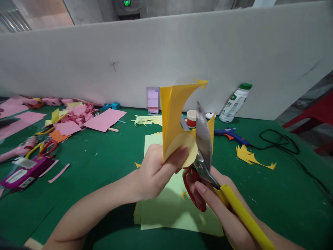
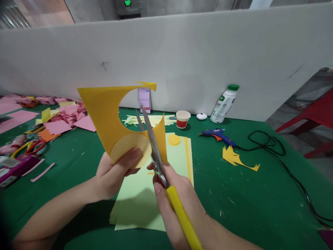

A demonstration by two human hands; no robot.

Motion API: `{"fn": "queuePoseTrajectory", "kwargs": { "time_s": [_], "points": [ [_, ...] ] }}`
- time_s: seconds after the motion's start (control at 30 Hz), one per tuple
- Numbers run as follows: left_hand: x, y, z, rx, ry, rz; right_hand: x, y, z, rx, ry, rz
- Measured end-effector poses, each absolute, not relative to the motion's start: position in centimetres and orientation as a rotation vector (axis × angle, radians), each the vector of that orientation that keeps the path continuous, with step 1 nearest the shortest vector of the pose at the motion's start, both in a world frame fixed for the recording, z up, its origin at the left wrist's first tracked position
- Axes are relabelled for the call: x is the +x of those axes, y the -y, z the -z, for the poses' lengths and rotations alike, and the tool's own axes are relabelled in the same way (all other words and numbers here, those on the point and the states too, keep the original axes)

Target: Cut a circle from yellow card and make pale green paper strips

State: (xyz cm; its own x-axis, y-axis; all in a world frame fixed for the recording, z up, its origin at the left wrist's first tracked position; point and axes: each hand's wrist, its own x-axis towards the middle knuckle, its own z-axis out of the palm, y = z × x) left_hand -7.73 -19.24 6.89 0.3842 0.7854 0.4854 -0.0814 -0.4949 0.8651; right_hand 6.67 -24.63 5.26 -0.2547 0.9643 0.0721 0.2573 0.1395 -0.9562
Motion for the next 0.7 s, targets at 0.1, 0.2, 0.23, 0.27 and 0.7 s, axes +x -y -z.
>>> {"fn": "queuePoseTrajectory", "kwargs": {
  "time_s": [0.1,0.2,0.23,0.27,0.7],
  "points": [
    [-7.97,19.15,-7.11,1.761,-0.631,-1.188,6.78,24.57,-5.21,-1.200,1.665,-1.170],
    [-8.14,19.01,-7.15,1.764,-0.617,-1.160,6.81,24.57,-4.91,-1.179,1.660,-1.163],
    [-8.16,18.97,-7.15,1.755,-0.615,-1.168,6.79,24.60,-4.82,-1.167,1.647,-1.163],
    [-8.18,18.95,-7.15,1.742,-0.612,-1.171,6.76,24.66,-4.78,-1.154,1.631,-1.173],
    [-8.39,19.24,-7.73,1.589,-0.445,-0.974,6.82,24.65,-5.55,-1.124,1.640,-1.137]
  ]
}}
